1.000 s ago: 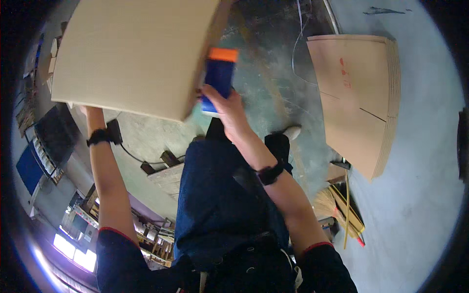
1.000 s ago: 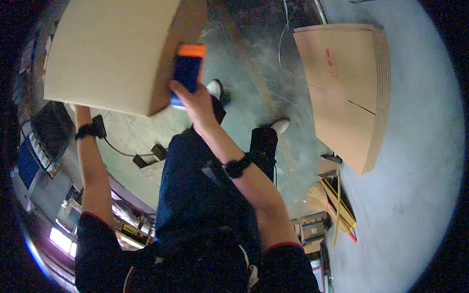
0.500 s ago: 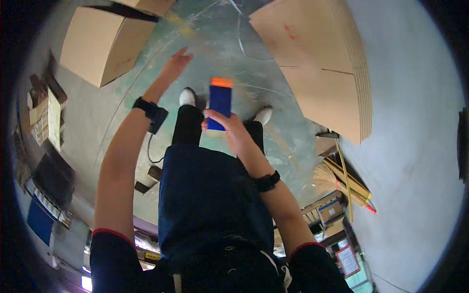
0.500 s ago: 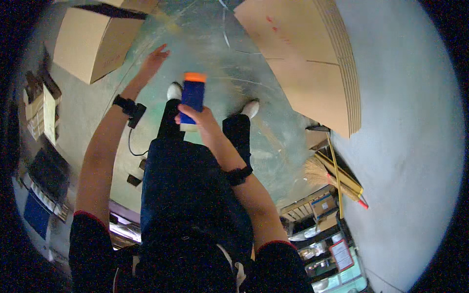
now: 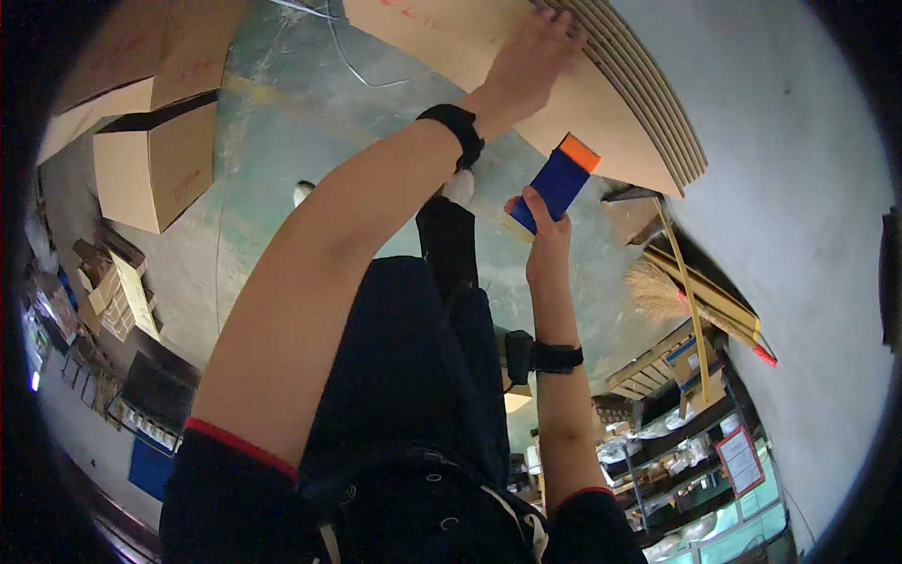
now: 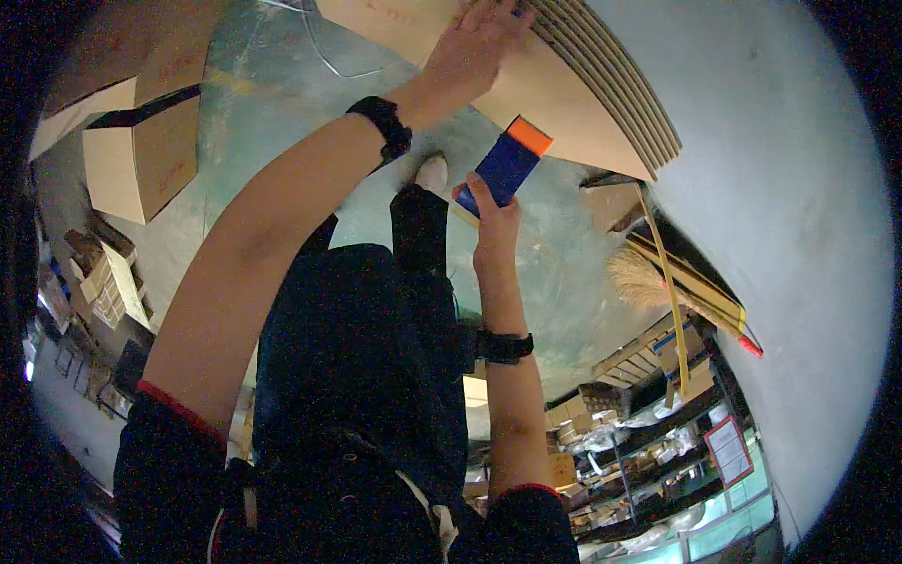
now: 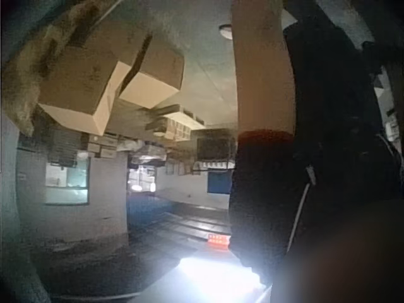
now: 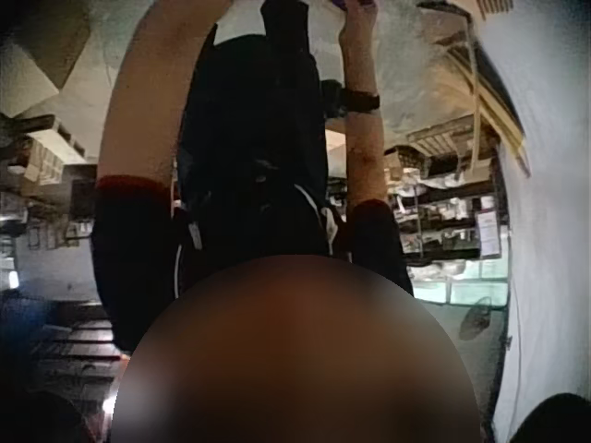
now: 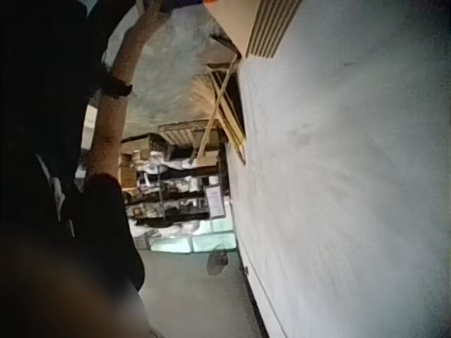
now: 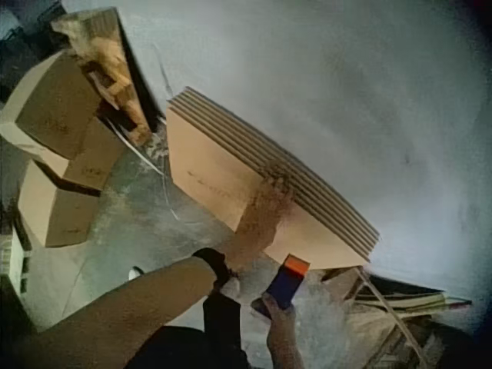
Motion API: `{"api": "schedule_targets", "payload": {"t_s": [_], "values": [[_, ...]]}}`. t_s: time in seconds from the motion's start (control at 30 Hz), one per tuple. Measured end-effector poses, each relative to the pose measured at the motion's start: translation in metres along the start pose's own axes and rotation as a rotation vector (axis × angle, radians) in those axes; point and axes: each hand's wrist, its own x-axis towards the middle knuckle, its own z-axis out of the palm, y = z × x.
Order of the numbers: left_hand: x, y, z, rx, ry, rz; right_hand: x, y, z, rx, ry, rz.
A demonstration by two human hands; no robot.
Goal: The person assembles flat cardboard boxes by hand, then seals the bottom of each box with tape using a tape dispenser.
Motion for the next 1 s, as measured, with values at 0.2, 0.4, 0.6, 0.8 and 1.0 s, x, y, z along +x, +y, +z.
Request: {"api": "schedule_targets", "payload": {"t_s": [0.2,0.4,0.6,0.8,1.0], "values": [[-0.005,0.030,-0.040,-0.131,-0.136,0.052,0.031,-0.035,-0.079,-0.096,0.067,-0.199],[-0.009,0.008,-0.052,-0.371,-0.343,-0.138,0.092,-0.097,-0.089,-0.791,0.224,-0.787],[-0.067,-0.013,-0.082,-0.307,-0.324,-0.327,0.115,-0.089,-0.070,-1.500,0.170,-1.227],[-0.185,-0.152,-0.065,-0.119,0.316,-1.202,0.060,0.016,-0.075,-1.502,0.003,-0.806],[-0.252,-0.283,-0.124,-1.020,-0.191,-1.293,-0.028,0.025,-0.015,-1.451,0.088,-0.745]]}}
